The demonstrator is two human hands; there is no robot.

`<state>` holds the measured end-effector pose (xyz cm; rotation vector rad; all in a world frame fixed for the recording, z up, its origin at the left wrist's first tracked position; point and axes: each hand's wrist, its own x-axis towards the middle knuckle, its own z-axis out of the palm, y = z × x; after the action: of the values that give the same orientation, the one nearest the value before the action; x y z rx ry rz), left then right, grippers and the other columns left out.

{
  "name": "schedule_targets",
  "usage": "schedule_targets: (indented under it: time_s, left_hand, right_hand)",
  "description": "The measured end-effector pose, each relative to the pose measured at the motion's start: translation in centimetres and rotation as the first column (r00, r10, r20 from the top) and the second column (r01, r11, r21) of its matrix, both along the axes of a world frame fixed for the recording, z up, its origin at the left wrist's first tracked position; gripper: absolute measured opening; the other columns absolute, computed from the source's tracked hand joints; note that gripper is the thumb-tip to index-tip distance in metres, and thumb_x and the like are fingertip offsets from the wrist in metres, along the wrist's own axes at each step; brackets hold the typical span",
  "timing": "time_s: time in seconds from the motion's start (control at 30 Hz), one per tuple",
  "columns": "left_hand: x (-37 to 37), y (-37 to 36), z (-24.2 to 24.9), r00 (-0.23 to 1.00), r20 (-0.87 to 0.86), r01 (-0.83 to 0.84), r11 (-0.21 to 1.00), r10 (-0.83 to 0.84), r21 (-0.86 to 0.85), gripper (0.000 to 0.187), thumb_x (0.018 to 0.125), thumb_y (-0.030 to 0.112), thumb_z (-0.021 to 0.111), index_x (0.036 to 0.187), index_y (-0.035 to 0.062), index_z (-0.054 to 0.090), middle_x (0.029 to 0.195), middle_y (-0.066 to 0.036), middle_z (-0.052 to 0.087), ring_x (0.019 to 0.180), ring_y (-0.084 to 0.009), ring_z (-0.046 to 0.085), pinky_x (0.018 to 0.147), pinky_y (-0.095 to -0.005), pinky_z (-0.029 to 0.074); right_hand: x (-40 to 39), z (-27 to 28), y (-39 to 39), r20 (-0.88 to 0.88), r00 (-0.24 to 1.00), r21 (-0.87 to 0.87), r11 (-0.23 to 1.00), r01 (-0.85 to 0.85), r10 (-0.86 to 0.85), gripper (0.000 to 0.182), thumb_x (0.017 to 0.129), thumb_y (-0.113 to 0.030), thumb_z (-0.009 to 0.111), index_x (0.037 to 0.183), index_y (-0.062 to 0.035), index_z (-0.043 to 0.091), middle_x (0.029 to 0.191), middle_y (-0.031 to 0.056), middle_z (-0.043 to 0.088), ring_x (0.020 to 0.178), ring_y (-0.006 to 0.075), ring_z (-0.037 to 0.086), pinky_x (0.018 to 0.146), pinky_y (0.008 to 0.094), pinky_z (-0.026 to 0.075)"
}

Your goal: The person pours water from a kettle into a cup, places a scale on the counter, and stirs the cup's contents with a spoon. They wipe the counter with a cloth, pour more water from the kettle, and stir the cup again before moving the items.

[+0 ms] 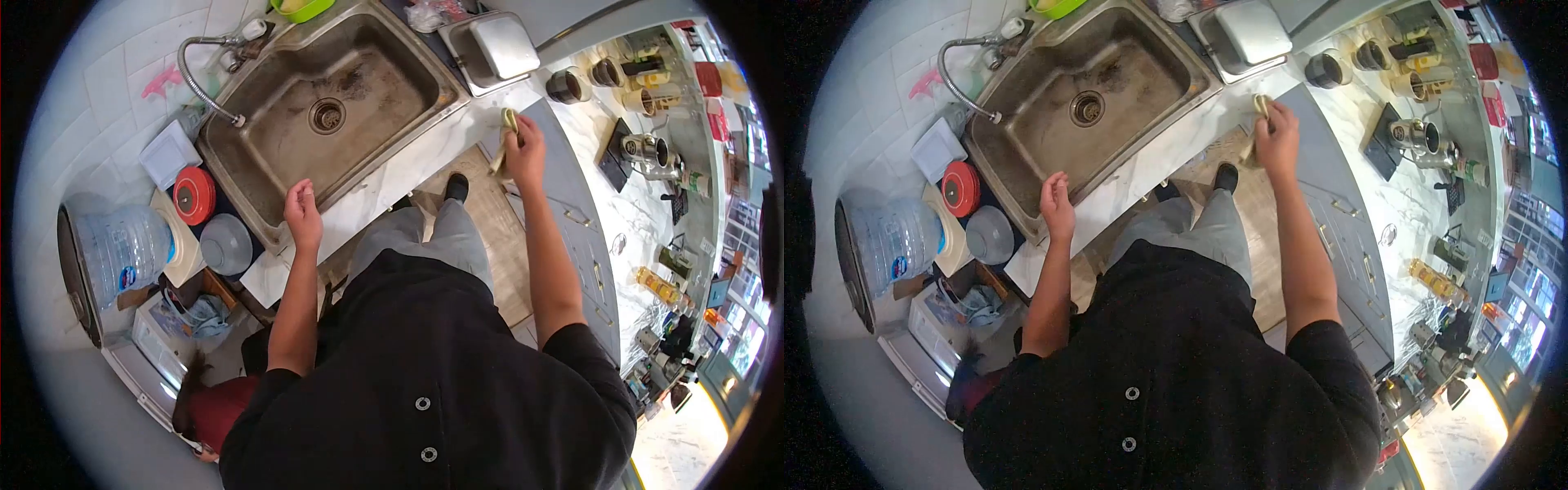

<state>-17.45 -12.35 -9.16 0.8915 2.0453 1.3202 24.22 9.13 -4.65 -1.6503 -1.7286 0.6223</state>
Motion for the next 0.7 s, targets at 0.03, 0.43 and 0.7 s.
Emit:
schedule_targets:
  time_s: [0.03, 0.43, 0.7]
  left_hand:
    - [0.1, -0.2, 0.1, 1.000, 0.004, 0.012, 1.000, -0.012, 0.002, 0.023, 0.110, 0.017, 0.060, 0.123, 0.0004, 0.070, 0.111, -0.007, 0.073, 0.099, -0.0136, 0.067, 0.092, -0.0287, 0.053]
    - [-1.2, -0.4, 0.0, 0.996, 0.016, 0.087, 0.994, -0.087, -0.063, 0.028, 0.113, 0.021, 0.054, 0.129, 0.0010, 0.066, 0.118, -0.009, 0.071, 0.107, -0.0167, 0.066, 0.097, -0.0326, 0.053]
    - [-1.8, -0.4, -0.3, 0.964, 0.262, -0.034, 0.999, 0.037, -0.016, 0.027, 0.114, 0.020, 0.050, 0.131, 0.0036, 0.064, 0.116, -0.006, 0.070, 0.102, -0.0140, 0.065, 0.090, -0.0306, 0.054]
  right_hand:
    - [0.5, -0.8, 0.9, 0.004, 1.000, 0.002, 1.000, 0.012, -0.012, 0.029, 0.091, -0.006, 0.068, 0.118, -0.0006, 0.076, 0.125, 0.0174, 0.072, 0.121, 0.0364, 0.064, 0.102, 0.0452, 0.052]
    - [-14.2, -1.6, -11.2, 0.011, 0.760, 0.032, 0.760, -0.650, 0.650, 0.032, 0.081, -0.003, 0.073, 0.112, -0.0030, 0.076, 0.123, 0.0119, 0.075, 0.112, 0.0374, 0.061, 0.099, 0.0448, 0.053]
    - [-20.0, -0.1, -13.1, 0.272, 0.492, 0.066, 0.494, -0.867, 0.827, 0.019, 0.084, -0.016, 0.069, 0.100, -0.0061, 0.074, 0.112, 0.0048, 0.070, 0.105, 0.0300, 0.061, 0.091, 0.0396, 0.054]
